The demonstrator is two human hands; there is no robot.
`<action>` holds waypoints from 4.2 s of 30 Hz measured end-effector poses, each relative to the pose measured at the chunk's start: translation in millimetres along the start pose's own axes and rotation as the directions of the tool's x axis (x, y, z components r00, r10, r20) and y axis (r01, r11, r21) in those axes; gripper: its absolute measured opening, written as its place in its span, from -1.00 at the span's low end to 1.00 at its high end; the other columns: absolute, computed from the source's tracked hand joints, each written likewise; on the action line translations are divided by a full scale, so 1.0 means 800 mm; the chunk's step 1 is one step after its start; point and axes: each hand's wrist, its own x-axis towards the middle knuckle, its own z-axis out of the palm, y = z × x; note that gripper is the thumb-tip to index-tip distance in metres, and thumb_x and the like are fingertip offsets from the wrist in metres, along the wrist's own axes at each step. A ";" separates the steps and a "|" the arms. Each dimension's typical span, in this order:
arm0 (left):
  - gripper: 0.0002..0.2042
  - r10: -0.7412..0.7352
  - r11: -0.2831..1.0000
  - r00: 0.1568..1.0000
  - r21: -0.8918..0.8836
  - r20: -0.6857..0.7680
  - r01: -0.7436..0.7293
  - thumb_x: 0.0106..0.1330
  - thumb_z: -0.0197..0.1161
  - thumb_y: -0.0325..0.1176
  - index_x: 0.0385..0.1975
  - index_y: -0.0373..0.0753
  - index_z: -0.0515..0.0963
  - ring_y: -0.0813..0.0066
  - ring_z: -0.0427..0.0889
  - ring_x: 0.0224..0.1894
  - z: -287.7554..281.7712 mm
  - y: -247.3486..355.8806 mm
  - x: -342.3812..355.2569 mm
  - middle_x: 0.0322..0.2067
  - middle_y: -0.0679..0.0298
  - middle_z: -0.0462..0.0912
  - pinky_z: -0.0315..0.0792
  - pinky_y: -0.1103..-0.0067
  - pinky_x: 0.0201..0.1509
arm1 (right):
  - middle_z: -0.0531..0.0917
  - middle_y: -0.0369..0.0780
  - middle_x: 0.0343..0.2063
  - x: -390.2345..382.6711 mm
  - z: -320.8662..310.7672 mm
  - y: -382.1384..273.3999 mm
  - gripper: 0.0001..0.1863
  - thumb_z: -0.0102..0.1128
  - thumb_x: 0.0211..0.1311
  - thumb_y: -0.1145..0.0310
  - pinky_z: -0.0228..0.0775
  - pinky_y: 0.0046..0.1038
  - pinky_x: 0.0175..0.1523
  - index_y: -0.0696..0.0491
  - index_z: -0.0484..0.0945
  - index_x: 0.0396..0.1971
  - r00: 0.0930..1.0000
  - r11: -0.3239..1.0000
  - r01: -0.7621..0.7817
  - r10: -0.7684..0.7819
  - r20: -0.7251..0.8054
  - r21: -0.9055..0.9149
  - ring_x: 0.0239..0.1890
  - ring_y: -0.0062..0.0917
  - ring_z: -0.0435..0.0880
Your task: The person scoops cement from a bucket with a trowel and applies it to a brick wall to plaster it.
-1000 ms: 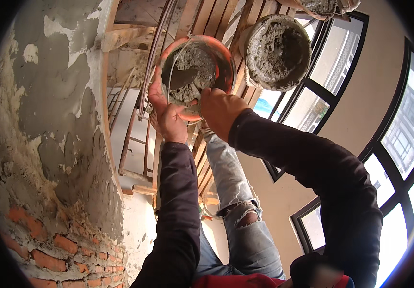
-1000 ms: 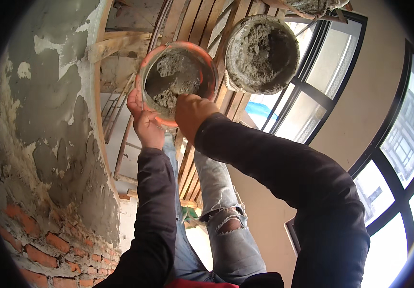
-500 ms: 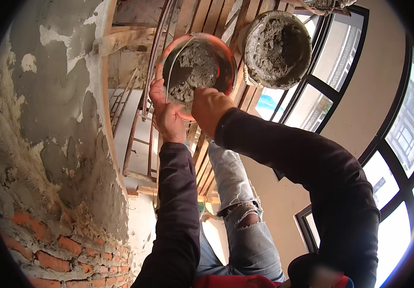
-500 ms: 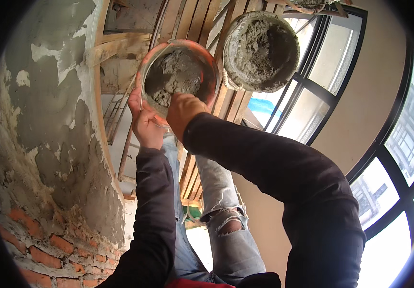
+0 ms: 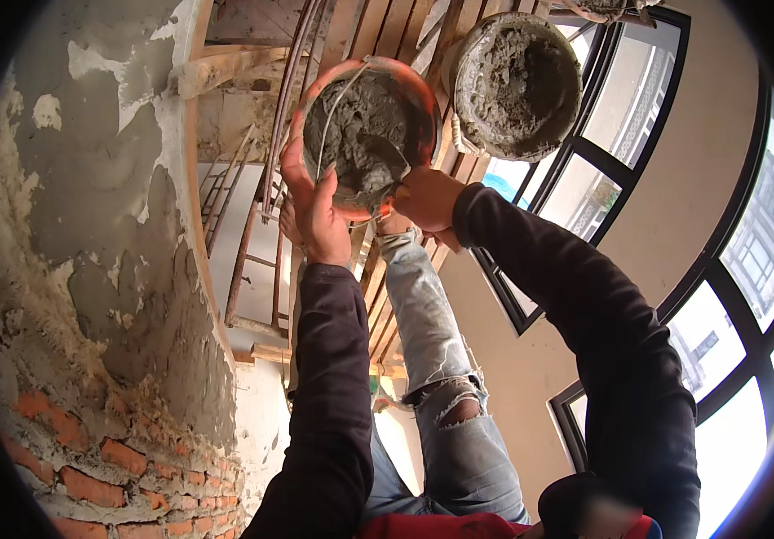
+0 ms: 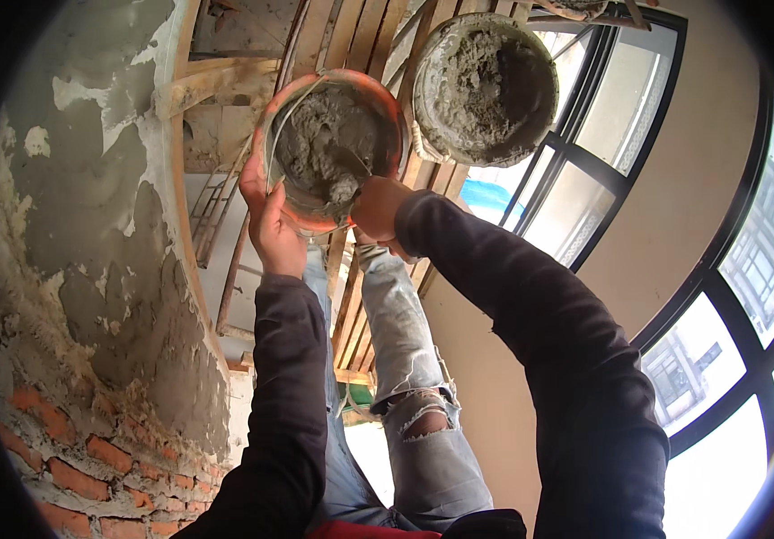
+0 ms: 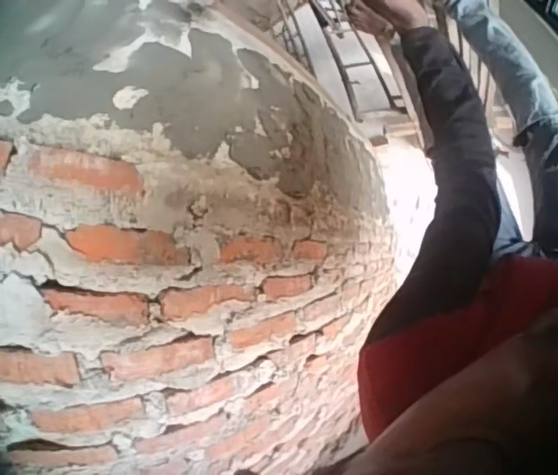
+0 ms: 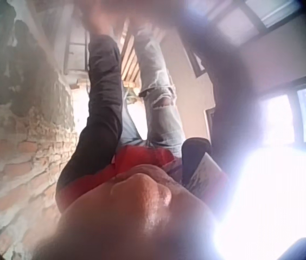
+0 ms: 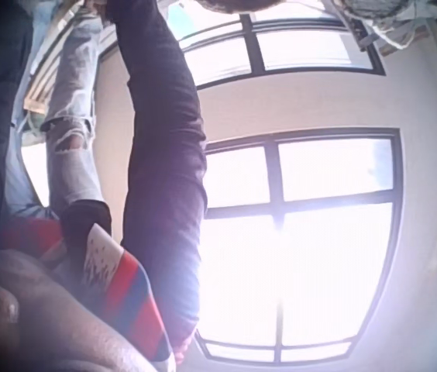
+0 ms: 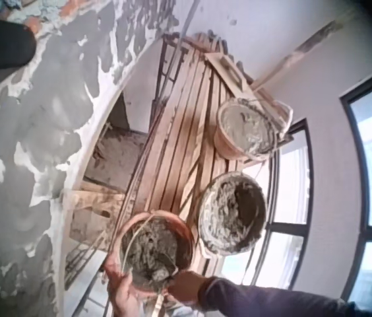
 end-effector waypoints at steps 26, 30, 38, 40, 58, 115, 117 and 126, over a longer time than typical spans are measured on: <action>-0.35 -0.053 0.999 0.999 0.000 -0.002 0.053 0.34 0.10 -0.24 0.39 -0.35 0.10 0.25 -0.10 0.50 0.004 0.001 0.005 0.43 0.05 0.02 -0.27 0.33 0.53 | 0.75 -0.23 -0.36 0.042 0.062 -0.002 -0.82 0.27 0.02 0.28 0.60 -0.30 -0.13 0.01 0.77 -0.43 0.984 0.982 -0.018 -0.016 -0.178 -0.186 -0.21 -0.34 0.71; -0.37 0.004 0.999 0.998 0.045 -0.061 -0.001 0.34 0.08 -0.26 0.37 -0.35 0.12 0.26 -0.07 0.49 -0.026 -0.002 -0.001 0.43 0.07 0.02 -0.25 0.33 0.53 | 0.55 -0.22 -0.56 -0.023 -0.040 -0.034 -0.76 0.05 0.33 0.29 0.47 -0.40 -0.64 0.16 0.57 -0.28 0.956 0.424 -0.274 0.218 0.197 0.863 -0.67 -0.50 0.58; -0.39 -0.037 0.991 0.996 0.128 -0.081 0.047 0.32 0.10 -0.28 0.36 -0.35 0.16 0.26 -0.08 0.49 -0.017 -0.002 -0.003 0.42 0.07 0.04 -0.27 0.35 0.53 | 0.52 -0.22 -0.62 -0.005 0.003 0.001 -0.73 0.06 0.36 0.25 0.51 -0.40 -0.64 0.18 0.56 -0.28 0.976 0.902 0.018 0.078 -0.203 0.432 -0.70 -0.51 0.56; -0.39 -0.046 0.997 0.995 0.054 -0.093 0.052 0.32 0.11 -0.28 0.36 -0.34 0.16 0.26 -0.08 0.50 -0.023 -0.003 -0.007 0.42 0.06 0.05 -0.28 0.34 0.53 | 0.53 -0.25 -0.62 -0.034 -0.032 -0.008 -0.72 0.06 0.37 0.23 0.50 -0.42 -0.65 0.17 0.55 -0.25 0.950 0.354 -0.289 0.220 0.221 0.889 -0.70 -0.54 0.57; -0.41 0.020 0.999 0.997 -0.040 -0.077 -0.023 0.33 -0.01 -0.40 0.38 -0.33 0.10 0.27 0.01 0.50 0.001 0.009 -0.006 0.43 0.06 0.10 -0.22 0.37 0.55 | 0.49 -0.23 -0.67 0.011 -0.009 0.009 -0.65 0.05 0.40 0.15 0.40 -0.37 -0.61 0.20 0.48 -0.33 0.940 0.191 -0.342 0.090 0.330 0.920 -0.69 -0.49 0.51; -0.39 -0.058 0.998 0.990 -0.047 -0.129 0.052 0.24 -0.06 -0.43 0.37 -0.28 0.16 0.31 0.08 0.47 0.004 0.005 -0.006 0.42 0.13 0.12 -0.06 0.34 0.53 | 0.41 -0.33 -0.71 -0.123 0.033 0.143 -0.77 0.13 0.28 0.26 0.32 -0.45 -0.67 0.14 0.48 -0.41 0.661 0.080 -0.202 0.746 0.076 0.976 -0.71 -0.61 0.44; -0.39 -0.085 0.994 0.989 -0.073 -0.124 0.076 0.24 -0.06 -0.43 0.37 -0.27 0.16 0.30 0.10 0.46 0.014 0.009 -0.003 0.42 0.13 0.13 -0.05 0.34 0.52 | 0.46 -0.31 -0.69 -0.136 0.051 0.153 -0.76 0.14 0.29 0.25 0.32 -0.47 -0.68 0.14 0.47 -0.39 0.583 0.154 -0.095 0.809 -0.071 0.984 -0.73 -0.61 0.45; -0.28 -0.110 0.993 0.986 -0.046 -0.126 0.105 0.15 -0.01 -0.38 0.39 -0.36 0.04 0.22 0.06 0.48 0.007 0.012 0.004 0.45 0.05 0.06 -0.07 0.29 0.54 | 0.46 -0.31 -0.70 -0.186 0.097 0.107 -0.71 0.13 0.27 0.20 0.29 -0.50 -0.52 0.16 0.49 -0.41 0.455 0.270 0.015 0.855 -0.247 0.963 -0.64 -0.63 0.47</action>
